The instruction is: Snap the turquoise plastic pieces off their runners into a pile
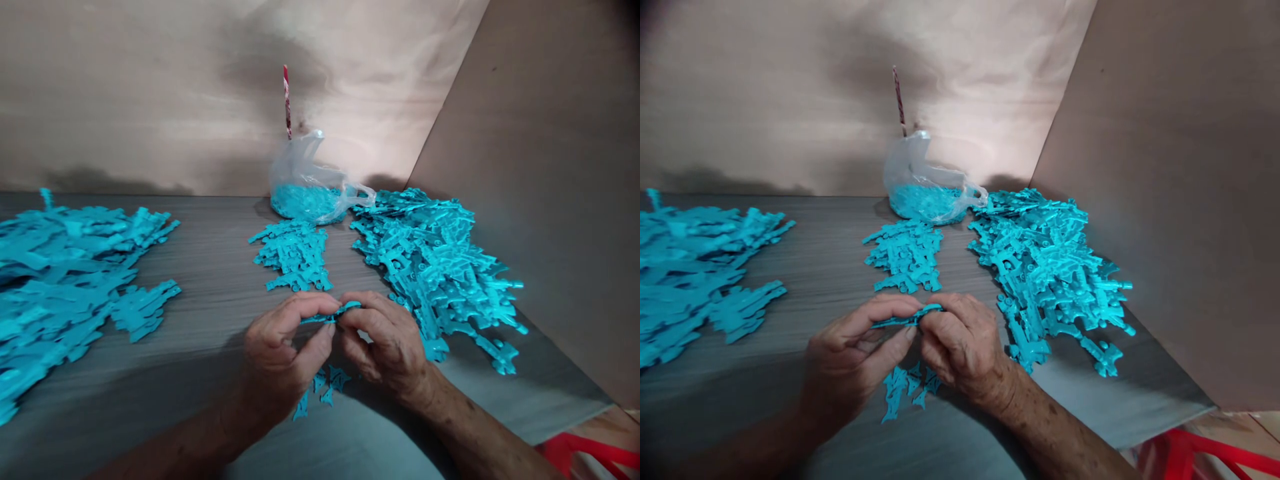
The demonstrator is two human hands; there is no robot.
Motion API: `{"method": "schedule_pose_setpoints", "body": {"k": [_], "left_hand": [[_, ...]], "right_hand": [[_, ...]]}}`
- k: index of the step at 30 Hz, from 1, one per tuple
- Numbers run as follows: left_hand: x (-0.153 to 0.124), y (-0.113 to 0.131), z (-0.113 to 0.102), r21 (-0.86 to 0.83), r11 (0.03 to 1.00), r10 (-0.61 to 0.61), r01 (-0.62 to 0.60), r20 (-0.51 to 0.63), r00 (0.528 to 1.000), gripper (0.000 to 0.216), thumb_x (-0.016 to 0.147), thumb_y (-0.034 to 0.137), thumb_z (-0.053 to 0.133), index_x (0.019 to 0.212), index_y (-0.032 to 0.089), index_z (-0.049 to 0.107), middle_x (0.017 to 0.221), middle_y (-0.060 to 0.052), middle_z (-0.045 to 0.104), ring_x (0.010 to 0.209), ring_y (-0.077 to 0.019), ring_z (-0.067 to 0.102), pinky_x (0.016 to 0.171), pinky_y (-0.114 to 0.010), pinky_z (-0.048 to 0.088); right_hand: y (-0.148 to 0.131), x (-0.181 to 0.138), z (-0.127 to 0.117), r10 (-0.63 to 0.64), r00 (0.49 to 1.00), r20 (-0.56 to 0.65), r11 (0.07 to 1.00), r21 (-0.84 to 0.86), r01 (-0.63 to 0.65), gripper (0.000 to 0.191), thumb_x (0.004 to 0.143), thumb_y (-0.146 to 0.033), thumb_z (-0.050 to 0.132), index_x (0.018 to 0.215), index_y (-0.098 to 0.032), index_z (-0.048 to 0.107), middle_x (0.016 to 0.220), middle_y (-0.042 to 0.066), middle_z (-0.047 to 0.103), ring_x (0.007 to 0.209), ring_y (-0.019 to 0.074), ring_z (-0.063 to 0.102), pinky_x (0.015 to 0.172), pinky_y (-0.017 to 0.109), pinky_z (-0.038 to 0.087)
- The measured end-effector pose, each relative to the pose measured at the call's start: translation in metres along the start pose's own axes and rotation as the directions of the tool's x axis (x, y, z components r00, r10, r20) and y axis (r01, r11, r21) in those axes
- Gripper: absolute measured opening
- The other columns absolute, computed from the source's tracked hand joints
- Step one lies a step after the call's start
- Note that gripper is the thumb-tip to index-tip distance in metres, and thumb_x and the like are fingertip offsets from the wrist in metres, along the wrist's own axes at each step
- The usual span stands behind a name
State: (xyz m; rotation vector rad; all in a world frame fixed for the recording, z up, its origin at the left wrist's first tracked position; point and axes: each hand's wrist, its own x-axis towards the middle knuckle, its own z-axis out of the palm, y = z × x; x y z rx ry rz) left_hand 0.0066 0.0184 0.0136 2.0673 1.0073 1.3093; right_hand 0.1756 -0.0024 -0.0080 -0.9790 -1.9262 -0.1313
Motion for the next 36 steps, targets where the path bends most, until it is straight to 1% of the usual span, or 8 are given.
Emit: {"method": "schedule_pose_setpoints", "body": {"k": [6,8,11,15,17,19,26,36], "left_hand": [[-0.002,-0.004,0.001,0.01,0.999,-0.052,0.052,-0.017,0.998,0.018,0.076,0.01,0.064,0.087,0.022,0.071,0.089,0.0,0.078,0.085,-0.0159,0.073,0.08,-0.025,0.058],[-0.002,-0.004,0.002,-0.004,0.994,-0.112,0.112,-0.009,0.994,0.017,0.075,0.012,0.065,0.087,0.022,0.072,0.09,0.0,0.078,0.081,-0.0164,0.073,0.071,-0.024,0.058],[-0.002,-0.001,0.002,-0.066,0.97,-0.233,0.235,0.028,0.972,0.016,0.074,0.016,0.065,0.087,0.022,0.073,0.08,0.0,0.076,0.058,-0.0126,0.066,0.049,-0.02,0.051],[0.002,0.004,0.003,-0.174,0.859,-0.47,0.482,0.108,0.876,0.016,0.07,0.021,0.067,0.085,0.02,0.073,0.045,0.007,0.054,0.035,-0.0074,0.041,0.035,-0.018,0.031],[0.005,0.003,0.003,-0.231,0.776,-0.564,0.587,0.163,0.81,0.018,0.067,0.024,0.068,0.084,0.019,0.073,0.039,0.009,0.043,0.034,-0.0064,0.034,0.035,-0.018,0.025],[0.006,0.0,0.004,-0.274,0.717,-0.602,0.641,0.221,0.767,0.022,0.066,0.025,0.069,0.087,0.019,0.074,0.039,0.009,0.042,0.036,-0.0062,0.032,0.037,-0.018,0.024],[0.005,-0.012,0.008,-0.291,0.701,-0.591,0.651,0.275,0.758,0.028,0.067,0.026,0.07,0.094,0.019,0.074,0.045,0.007,0.049,0.039,-0.0071,0.035,0.04,-0.02,0.025],[0.006,-0.008,0.005,-0.29,0.696,-0.6,0.657,0.268,0.754,0.028,0.066,0.028,0.068,0.092,0.02,0.074,0.044,0.007,0.045,0.039,-0.007,0.03,0.04,-0.021,0.022]], "right_hand": [[0.0,0.002,0.005,-0.007,0.999,-0.034,1.0,-0.009,0.007,0.01,0.087,-0.011,0.053,0.087,-0.02,0.055,0.081,0.008,0.07,0.075,0.0189,0.068,0.062,0.03,0.053],[-0.001,0.001,0.007,0.007,0.999,-0.04,1.0,0.002,-0.007,0.012,0.086,-0.009,0.051,0.086,-0.021,0.053,0.079,0.006,0.068,0.072,0.0173,0.066,0.061,0.028,0.051],[-0.003,-0.002,0.011,0.086,0.992,-0.09,0.995,0.052,-0.082,0.013,0.085,-0.01,0.053,0.084,-0.023,0.051,0.069,0.0,0.062,0.062,0.0132,0.06,0.058,0.025,0.048],[-0.005,-0.003,0.014,0.221,0.965,-0.141,0.972,0.118,-0.205,0.012,0.082,-0.016,0.058,0.086,-0.023,0.051,0.065,-0.006,0.052,0.053,0.0094,0.049,0.051,0.021,0.042],[-0.005,-0.003,0.014,0.273,0.957,-0.098,0.954,0.158,-0.255,0.01,0.08,-0.016,0.057,0.085,-0.023,0.051,0.065,-0.006,0.051,0.053,0.009,0.048,0.051,0.021,0.041],[-0.004,-0.002,0.013,0.337,0.941,-0.034,0.926,0.194,-0.324,0.009,0.079,-0.016,0.056,0.082,-0.022,0.051,0.064,-0.006,0.05,0.054,0.0095,0.049,0.051,0.021,0.04],[-0.001,-0.003,0.011,0.453,0.89,0.05,0.855,0.258,-0.45,0.006,0.078,-0.018,0.057,0.08,-0.022,0.053,0.063,-0.005,0.05,0.057,0.0108,0.048,0.05,0.022,0.037],[0.0,0.001,0.011,0.305,0.952,-0.02,0.932,0.213,-0.294,0.011,0.078,-0.01,0.055,0.08,-0.021,0.056,0.064,-0.005,0.055,0.055,0.01,0.053,0.055,0.022,0.043]]}}
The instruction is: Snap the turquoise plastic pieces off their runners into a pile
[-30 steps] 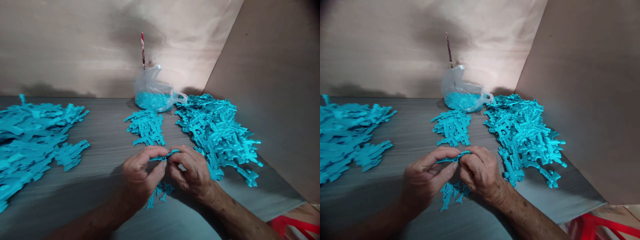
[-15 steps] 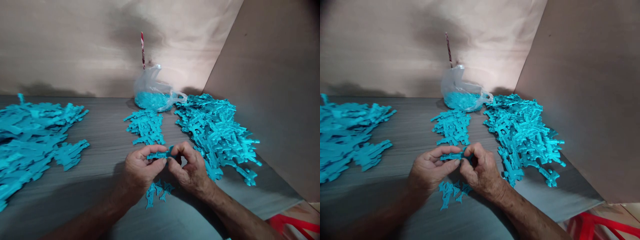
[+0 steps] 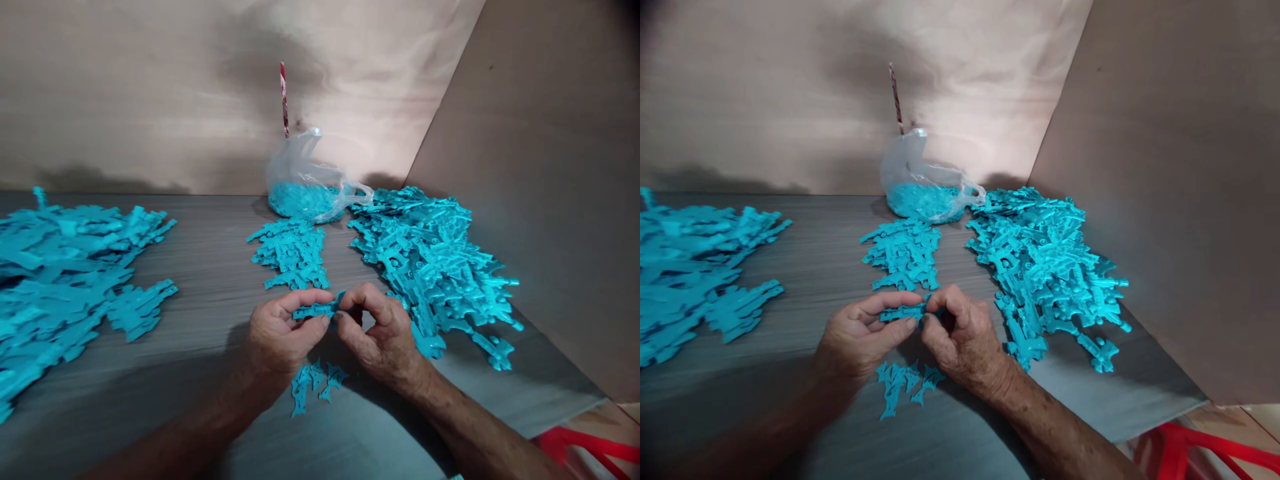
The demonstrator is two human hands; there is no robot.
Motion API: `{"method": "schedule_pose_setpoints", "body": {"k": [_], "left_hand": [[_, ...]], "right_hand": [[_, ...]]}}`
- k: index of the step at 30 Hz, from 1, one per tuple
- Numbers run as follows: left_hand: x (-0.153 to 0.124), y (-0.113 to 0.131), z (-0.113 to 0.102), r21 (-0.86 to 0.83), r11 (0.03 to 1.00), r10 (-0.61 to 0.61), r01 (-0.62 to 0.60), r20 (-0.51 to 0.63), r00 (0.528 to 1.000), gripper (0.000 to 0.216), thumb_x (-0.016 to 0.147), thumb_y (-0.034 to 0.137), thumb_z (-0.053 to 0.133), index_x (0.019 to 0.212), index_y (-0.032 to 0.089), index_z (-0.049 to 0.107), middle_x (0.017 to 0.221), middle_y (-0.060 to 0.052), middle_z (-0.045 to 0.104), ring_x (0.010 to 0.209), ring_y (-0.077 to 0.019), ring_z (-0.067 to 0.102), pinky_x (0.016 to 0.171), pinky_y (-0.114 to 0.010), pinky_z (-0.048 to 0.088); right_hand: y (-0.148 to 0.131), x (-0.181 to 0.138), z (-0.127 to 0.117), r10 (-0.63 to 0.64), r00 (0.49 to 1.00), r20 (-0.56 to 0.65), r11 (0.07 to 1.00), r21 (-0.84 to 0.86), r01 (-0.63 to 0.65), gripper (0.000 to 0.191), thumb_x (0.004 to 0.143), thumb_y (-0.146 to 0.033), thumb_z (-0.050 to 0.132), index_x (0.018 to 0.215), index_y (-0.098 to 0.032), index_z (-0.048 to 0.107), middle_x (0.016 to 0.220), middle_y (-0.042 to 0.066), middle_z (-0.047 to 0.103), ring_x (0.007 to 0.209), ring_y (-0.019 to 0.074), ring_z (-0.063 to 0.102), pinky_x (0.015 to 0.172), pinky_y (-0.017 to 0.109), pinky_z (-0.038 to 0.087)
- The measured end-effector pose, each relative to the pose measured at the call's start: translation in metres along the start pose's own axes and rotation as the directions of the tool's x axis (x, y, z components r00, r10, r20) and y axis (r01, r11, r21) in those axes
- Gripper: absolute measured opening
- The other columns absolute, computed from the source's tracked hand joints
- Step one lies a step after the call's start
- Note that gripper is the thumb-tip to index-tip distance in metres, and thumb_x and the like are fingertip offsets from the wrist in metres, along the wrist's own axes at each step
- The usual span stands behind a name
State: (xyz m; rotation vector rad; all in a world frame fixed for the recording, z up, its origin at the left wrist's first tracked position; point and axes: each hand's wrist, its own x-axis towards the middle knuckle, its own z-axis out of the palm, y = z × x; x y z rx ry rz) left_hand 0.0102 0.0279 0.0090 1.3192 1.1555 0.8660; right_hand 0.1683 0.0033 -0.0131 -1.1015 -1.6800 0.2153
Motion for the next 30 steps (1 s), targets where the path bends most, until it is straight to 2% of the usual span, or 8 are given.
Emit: {"method": "schedule_pose_setpoints", "body": {"k": [7,11,14,17,21,24,30], "left_hand": [[0.0014,-0.0016,0.0,-0.006,1.0,-0.007,0.006,-0.027,1.0,0.033,0.066,0.029,0.07,0.096,0.017,0.075,0.049,0.005,0.05,0.043,-0.0067,0.034,0.042,-0.018,0.026],[-0.0012,0.0013,0.0008,0.063,0.998,0.015,-0.01,-0.084,0.996,0.031,0.066,0.029,0.07,0.094,0.016,0.076,0.047,0.005,0.049,0.042,-0.0059,0.031,0.04,-0.017,0.024],[-0.0024,0.0018,0.0005,0.119,0.989,0.103,-0.091,-0.103,0.989,0.025,0.069,0.026,0.069,0.091,0.017,0.077,0.054,0.004,0.058,0.043,-0.0059,0.036,0.041,-0.017,0.029],[-0.0032,0.0013,-0.0008,0.167,0.966,0.212,-0.197,-0.079,0.974,0.021,0.072,0.022,0.068,0.091,0.02,0.077,0.076,0.001,0.071,0.049,-0.0072,0.05,0.047,-0.018,0.041],[-0.0052,0.0018,-0.0028,0.2,0.928,0.331,-0.314,-0.058,0.942,0.021,0.075,0.019,0.068,0.093,0.021,0.077,0.093,-0.001,0.076,0.075,-0.0142,0.068,0.066,-0.02,0.054],[-0.0066,0.0017,-0.0034,0.226,0.894,0.408,-0.387,-0.052,0.912,0.021,0.076,0.016,0.067,0.094,0.022,0.077,0.096,-0.001,0.077,0.088,-0.0162,0.07,0.076,-0.021,0.056],[-0.0058,-0.0028,-0.0044,0.286,0.855,0.47,-0.433,-0.07,0.88,0.019,0.079,0.016,0.066,0.093,0.023,0.077,0.096,0.001,0.077,0.09,-0.0154,0.071,0.081,-0.021,0.056]], "right_hand": [[0.0025,0.0003,0.0006,-0.205,0.979,-0.018,0.976,-0.071,0.203,0.013,0.082,-0.008,0.055,0.085,-0.02,0.06,0.064,-0.001,0.06,0.057,0.0129,0.053,0.056,0.026,0.044],[0.0003,0.0017,-0.0015,-0.206,0.979,0.0,0.977,-0.056,0.206,0.006,0.083,-0.013,0.063,0.086,-0.018,0.063,0.068,0.001,0.063,0.061,0.0144,0.056,0.056,0.026,0.047],[0.0007,0.0023,-0.0028,-0.235,0.972,0.009,0.97,-0.06,0.235,0.01,0.085,-0.011,0.063,0.09,-0.019,0.064,0.076,0.003,0.068,0.075,0.0164,0.065,0.065,0.026,0.054],[0.0032,0.0014,-0.0035,-0.273,0.962,0.015,0.958,-0.087,0.273,0.016,0.085,-0.007,0.061,0.094,-0.019,0.063,0.082,0.005,0.071,0.088,0.0189,0.068,0.074,0.028,0.057],[0.0051,-0.0006,-0.005,-0.309,0.951,0.022,0.943,-0.126,0.309,0.017,0.086,-0.006,0.057,0.097,-0.018,0.061,0.088,0.01,0.071,0.094,0.0222,0.068,0.076,0.033,0.058],[0.0039,-0.0008,-0.0058,-0.308,0.951,0.024,0.941,-0.14,0.308,0.015,0.087,-0.007,0.056,0.096,-0.016,0.062,0.096,0.014,0.069,0.092,0.0224,0.068,0.075,0.034,0.058],[0.0029,-0.0026,-0.003,-0.302,0.953,0.002,0.941,-0.162,0.298,0.013,0.086,-0.008,0.06,0.096,-0.017,0.064,0.102,0.015,0.069,0.09,0.0217,0.068,0.074,0.033,0.058]]}}
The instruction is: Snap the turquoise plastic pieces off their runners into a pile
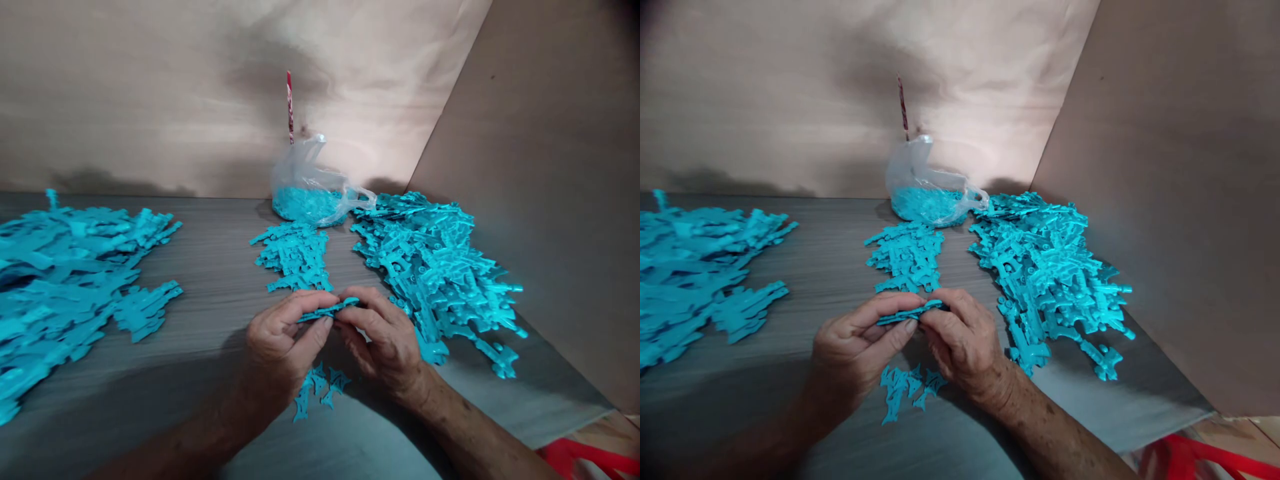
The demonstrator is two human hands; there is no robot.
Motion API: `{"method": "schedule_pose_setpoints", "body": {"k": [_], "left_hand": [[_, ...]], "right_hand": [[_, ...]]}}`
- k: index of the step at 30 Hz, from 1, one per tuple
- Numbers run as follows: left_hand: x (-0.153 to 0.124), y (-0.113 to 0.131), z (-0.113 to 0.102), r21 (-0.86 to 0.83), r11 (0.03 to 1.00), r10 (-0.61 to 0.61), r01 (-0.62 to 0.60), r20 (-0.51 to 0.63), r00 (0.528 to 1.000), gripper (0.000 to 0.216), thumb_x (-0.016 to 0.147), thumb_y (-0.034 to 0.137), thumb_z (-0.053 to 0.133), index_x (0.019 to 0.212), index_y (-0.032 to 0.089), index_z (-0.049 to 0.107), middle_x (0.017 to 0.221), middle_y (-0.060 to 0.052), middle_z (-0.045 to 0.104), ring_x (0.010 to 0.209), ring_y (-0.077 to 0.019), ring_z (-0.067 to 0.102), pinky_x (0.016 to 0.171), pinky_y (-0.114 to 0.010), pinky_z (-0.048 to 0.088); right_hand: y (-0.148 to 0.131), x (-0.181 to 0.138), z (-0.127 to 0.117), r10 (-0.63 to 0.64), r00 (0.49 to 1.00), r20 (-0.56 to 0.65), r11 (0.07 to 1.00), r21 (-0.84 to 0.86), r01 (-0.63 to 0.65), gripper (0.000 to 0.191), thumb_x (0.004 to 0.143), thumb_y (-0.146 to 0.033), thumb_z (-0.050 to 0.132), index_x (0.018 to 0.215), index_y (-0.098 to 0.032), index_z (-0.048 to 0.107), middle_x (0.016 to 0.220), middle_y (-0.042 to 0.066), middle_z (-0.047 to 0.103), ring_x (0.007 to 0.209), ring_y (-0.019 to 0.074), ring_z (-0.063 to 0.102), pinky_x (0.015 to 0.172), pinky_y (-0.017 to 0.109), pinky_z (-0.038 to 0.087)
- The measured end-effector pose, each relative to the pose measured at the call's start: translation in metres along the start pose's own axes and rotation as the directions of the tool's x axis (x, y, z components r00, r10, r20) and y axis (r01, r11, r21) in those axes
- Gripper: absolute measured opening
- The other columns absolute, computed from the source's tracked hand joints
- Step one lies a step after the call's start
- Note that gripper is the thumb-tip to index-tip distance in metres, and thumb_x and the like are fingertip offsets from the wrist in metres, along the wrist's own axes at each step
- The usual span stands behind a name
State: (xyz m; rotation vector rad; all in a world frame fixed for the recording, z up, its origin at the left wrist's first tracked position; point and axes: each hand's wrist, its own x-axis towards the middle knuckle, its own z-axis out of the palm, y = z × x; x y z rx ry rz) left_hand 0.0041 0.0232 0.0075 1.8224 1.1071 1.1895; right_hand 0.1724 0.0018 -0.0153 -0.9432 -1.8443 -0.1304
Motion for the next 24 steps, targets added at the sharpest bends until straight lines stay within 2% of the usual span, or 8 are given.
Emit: {"method": "schedule_pose_setpoints", "body": {"k": [7,11,15,18,24], "left_hand": [[0.002,0.006,-0.002,-0.051,0.995,-0.082,0.085,0.061,0.995,0.022,0.077,0.018,0.067,0.096,0.021,0.076,0.096,-0.001,0.078,0.092,-0.0193,0.072,0.083,-0.026,0.057],[0.005,0.012,-0.002,-0.095,0.988,-0.116,0.121,0.056,0.992,0.021,0.078,0.016,0.063,0.093,0.019,0.077,0.094,-0.002,0.079,0.088,-0.0179,0.072,0.083,-0.025,0.056],[0.005,0.015,-0.004,-0.085,0.985,-0.145,0.149,0.047,0.988,0.019,0.08,0.017,0.062,0.092,0.02,0.077,0.09,-0.001,0.079,0.077,-0.0148,0.072,0.068,-0.021,0.055],[0.004,0.015,-0.005,-0.061,0.992,-0.109,0.111,0.029,0.994,0.019,0.081,0.016,0.062,0.092,0.022,0.077,0.089,0.001,0.079,0.075,-0.0134,0.072,0.065,-0.019,0.054],[-0.001,0.012,-0.006,0.006,0.999,0.04,-0.04,0.022,0.999,0.022,0.084,0.014,0.061,0.096,0.024,0.075,0.098,0.002,0.079,0.091,-0.0147,0.072,0.082,-0.022,0.056]], "right_hand": [[-0.001,0.0,0.002,0.029,0.998,-0.048,0.997,0.07,-0.026,0.022,0.085,-0.004,0.058,0.098,-0.021,0.059,0.081,0.005,0.069,0.096,0.0209,0.066,0.08,0.034,0.057],[0.0,0.003,-0.002,0.051,0.998,-0.03,0.995,0.082,-0.049,0.019,0.085,-0.005,0.058,0.095,-0.021,0.06,0.097,0.01,0.068,0.096,0.0197,0.066,0.076,0.031,0.057],[0.0,0.002,-0.007,0.02,1.0,0.019,1.0,0.017,-0.02,0.015,0.084,-0.007,0.059,0.093,-0.018,0.064,0.109,0.015,0.066,0.093,0.02,0.068,0.075,0.031,0.057],[0.0,0.0,-0.009,-0.02,0.999,0.028,0.999,-0.046,0.021,0.015,0.086,-0.008,0.058,0.094,-0.018,0.065,0.111,0.015,0.067,0.092,0.0202,0.069,0.073,0.031,0.058],[-0.001,-0.001,-0.01,-0.031,0.999,0.015,0.997,-0.071,0.032,0.017,0.085,-0.007,0.059,0.094,-0.019,0.065,0.11,0.015,0.069,0.088,0.0196,0.07,0.068,0.03,0.058]]}}
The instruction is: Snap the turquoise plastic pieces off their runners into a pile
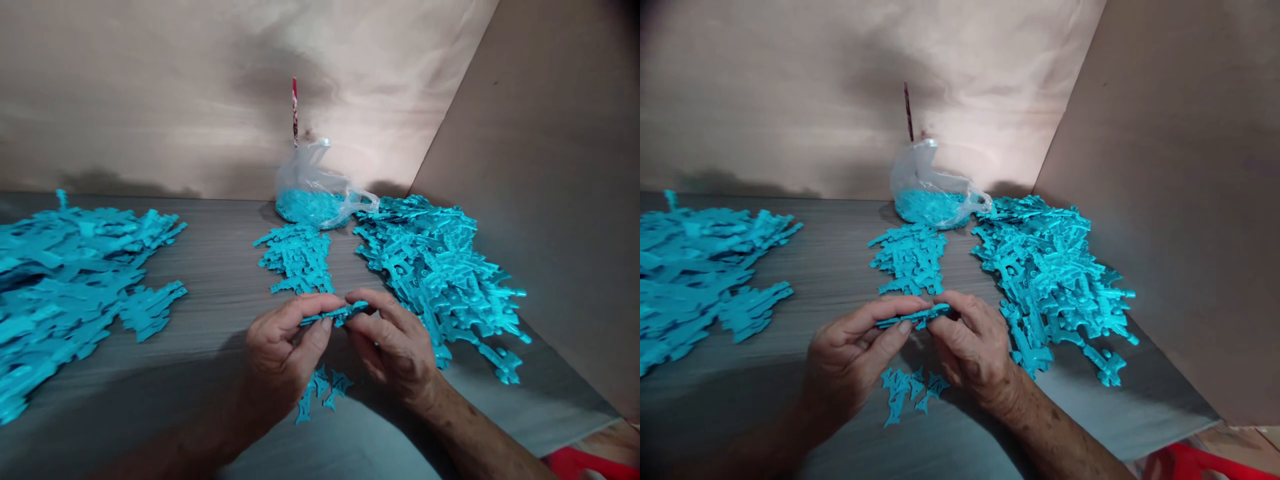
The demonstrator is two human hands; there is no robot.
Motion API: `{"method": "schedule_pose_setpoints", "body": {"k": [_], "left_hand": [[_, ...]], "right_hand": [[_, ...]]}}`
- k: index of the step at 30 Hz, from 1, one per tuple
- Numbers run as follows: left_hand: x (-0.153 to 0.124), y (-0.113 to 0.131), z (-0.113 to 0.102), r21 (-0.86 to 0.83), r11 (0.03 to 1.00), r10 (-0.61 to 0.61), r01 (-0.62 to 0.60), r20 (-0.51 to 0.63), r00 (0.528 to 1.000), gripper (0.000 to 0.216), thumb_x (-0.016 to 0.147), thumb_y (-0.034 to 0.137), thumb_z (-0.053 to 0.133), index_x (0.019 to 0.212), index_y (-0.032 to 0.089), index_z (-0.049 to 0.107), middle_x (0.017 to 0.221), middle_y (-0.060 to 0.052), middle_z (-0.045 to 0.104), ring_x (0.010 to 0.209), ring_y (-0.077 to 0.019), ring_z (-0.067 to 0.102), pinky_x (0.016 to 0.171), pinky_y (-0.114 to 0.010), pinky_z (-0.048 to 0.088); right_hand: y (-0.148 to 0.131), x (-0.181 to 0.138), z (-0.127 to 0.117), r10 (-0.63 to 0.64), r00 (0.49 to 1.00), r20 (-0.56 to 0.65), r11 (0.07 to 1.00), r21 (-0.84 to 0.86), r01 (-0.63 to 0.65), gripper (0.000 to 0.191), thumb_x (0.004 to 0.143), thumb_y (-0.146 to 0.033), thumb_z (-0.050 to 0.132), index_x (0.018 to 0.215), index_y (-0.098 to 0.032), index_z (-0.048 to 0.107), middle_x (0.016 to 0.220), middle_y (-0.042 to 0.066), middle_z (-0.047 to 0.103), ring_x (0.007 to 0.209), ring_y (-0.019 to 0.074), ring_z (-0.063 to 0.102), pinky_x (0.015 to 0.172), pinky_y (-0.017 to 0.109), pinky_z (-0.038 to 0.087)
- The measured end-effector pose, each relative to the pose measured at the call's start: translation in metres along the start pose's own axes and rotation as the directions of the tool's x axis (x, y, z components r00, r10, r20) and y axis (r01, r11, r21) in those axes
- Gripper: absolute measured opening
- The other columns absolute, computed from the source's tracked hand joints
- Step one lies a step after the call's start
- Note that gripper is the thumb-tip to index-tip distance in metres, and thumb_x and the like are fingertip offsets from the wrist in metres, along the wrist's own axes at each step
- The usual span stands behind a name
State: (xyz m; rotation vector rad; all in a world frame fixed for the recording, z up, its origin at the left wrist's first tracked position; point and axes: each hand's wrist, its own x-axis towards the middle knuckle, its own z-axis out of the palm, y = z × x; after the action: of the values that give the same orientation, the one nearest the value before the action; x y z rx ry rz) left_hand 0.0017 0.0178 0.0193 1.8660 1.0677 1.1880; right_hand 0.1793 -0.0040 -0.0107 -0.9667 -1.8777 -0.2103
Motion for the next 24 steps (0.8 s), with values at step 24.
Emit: {"method": "schedule_pose_setpoints", "body": {"k": [24], "left_hand": [[0.0001,-0.008,0.0042,0.081,0.997,0.004,-0.003,-0.008,1.0,0.016,0.079,0.018,0.068,0.091,0.025,0.075,0.094,0.001,0.079,0.084,-0.018,0.074,0.082,-0.027,0.057]], "right_hand": [[-0.0028,0.0059,0.0038,0.082,0.996,-0.02,0.992,0.098,-0.08,0.012,0.085,-0.011,0.06,0.087,-0.022,0.063,0.084,0.005,0.071,0.085,0.0177,0.07,0.069,0.027,0.058]]}}
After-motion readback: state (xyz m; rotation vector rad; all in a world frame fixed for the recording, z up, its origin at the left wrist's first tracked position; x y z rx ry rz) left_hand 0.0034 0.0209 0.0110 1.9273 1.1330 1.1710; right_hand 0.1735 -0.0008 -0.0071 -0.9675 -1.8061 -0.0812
